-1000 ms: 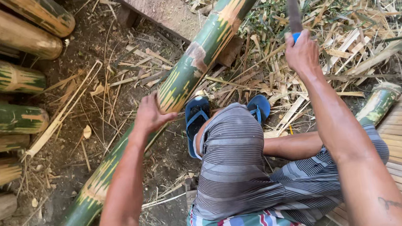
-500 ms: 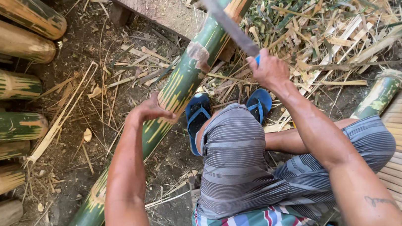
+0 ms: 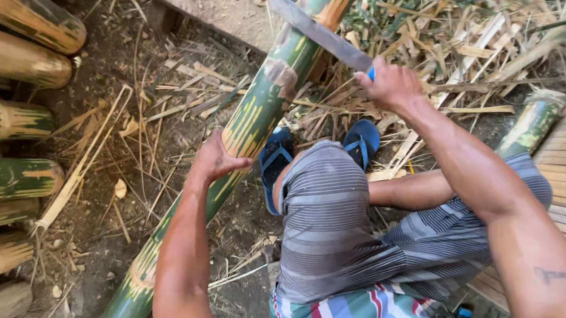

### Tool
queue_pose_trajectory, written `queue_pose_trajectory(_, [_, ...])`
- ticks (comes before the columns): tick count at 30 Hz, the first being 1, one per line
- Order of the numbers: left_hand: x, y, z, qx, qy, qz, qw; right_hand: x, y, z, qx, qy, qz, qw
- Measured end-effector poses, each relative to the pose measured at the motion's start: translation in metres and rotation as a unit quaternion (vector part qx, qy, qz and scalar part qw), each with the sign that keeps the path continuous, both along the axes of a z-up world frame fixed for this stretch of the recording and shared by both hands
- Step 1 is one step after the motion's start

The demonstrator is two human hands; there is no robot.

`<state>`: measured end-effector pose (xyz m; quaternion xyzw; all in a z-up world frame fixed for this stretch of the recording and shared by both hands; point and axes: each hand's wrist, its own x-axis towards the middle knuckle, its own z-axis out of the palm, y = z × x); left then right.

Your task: The person sits on the ground and uses a machete to peel the outer green layer off a long bamboo pole. They repeatedly strike the bamboo to remove strips of the outer skin, rotating the pole as needed. After finishing, they place the peeled pole upright among other bamboo poles.

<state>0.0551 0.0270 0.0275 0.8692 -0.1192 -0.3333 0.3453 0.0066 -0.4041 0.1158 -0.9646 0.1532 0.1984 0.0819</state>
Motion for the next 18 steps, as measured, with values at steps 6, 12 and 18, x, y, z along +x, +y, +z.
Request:
queue_pose_trajectory(6, [-0.002, 0.001, -0.007, 0.022, 0.017, 0.001, 1.000, -0.024, 0.008, -0.028, -0.060, 0.015, 0.296, 0.953])
queue_pose_trajectory(12, [-0.007, 0.000, -0.003, 0.075, -0.031, -0.012, 0.997, 0.022, -0.066, 0.012, 0.008, -0.124, -0.164, 0.978])
queue_pose_trajectory(18, [-0.021, -0.012, 0.007, 0.138, -0.027, -0.007, 0.990, 0.003, 0.008, -0.006, 0.003, -0.030, -0.032, 0.999])
